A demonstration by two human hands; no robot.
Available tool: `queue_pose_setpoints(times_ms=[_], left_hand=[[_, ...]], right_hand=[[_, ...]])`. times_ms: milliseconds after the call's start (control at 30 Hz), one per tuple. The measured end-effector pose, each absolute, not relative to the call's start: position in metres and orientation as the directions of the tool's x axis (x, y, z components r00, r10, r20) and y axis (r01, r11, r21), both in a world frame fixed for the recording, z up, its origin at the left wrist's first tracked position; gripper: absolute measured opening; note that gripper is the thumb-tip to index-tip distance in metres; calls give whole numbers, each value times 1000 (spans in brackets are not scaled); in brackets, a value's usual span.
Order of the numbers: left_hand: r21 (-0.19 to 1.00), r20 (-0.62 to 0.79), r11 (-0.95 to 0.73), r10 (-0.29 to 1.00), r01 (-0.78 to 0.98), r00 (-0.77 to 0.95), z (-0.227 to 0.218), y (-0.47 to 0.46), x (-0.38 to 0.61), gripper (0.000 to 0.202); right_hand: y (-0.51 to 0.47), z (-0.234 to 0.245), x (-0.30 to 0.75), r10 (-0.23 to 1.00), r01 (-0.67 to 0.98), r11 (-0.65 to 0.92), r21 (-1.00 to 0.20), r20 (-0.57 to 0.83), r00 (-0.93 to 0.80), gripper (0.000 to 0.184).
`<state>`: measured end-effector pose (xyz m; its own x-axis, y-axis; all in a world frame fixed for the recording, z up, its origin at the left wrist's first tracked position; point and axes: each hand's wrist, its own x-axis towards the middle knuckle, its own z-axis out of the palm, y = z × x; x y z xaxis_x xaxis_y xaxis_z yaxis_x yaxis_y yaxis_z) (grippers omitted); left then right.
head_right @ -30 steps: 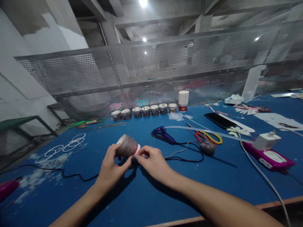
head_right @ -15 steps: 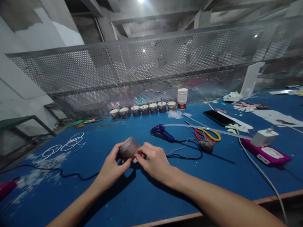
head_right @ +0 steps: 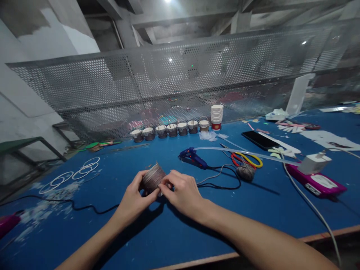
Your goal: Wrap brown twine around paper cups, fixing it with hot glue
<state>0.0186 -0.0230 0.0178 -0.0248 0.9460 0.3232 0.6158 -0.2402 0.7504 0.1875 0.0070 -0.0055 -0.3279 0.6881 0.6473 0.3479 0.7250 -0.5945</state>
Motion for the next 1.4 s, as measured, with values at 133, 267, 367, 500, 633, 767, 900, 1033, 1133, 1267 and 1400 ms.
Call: queue_pose_setpoints(times_ms=[133,267,367,500,633,767,900,1033,1133,1267,1400], left_hand=[[790,291,-208,955,576,-54,19,-21,18,32],[820,244,-168,967,547,-70,21,-19,17,32],[826,226,-155,972,542,-67,22,-21,19,31],[825,214,-149,975,545,-58,25,-23,21,28],[824,206,-140,977,549,-60,28,-24,21,28],[829,204,-138,977,542,-64,29,-23,21,29],[832,205,-136,976,538,-70,29,-24,19,28],[834,194,-132,979,536,-61,30,-24,17,29],[836,203,-143,977,529,-57,30,-24,17,29],[837,228,-168,972,521,-54,30,-23,16,28],[852,231,-185,972,490,-34,28,-22,13,25]], right_hand=[[8,-5,190,695,360,719,-595,629,-349,13],[10,-4,192,687,371,726,-579,628,-366,15],[10,-3,193,671,385,740,-551,644,-368,18],[9,-3,192,679,399,732,-552,641,-359,18],[9,-2,192,690,409,721,-560,632,-352,15],[11,-2,193,690,407,722,-559,628,-360,13],[13,-2,194,706,410,707,-577,613,-354,13],[14,-1,195,725,402,688,-604,592,-351,12],[15,0,195,740,384,673,-632,576,-349,12],[16,0,195,755,365,655,-661,562,-337,14],[17,2,195,759,352,650,-673,558,-335,14]])
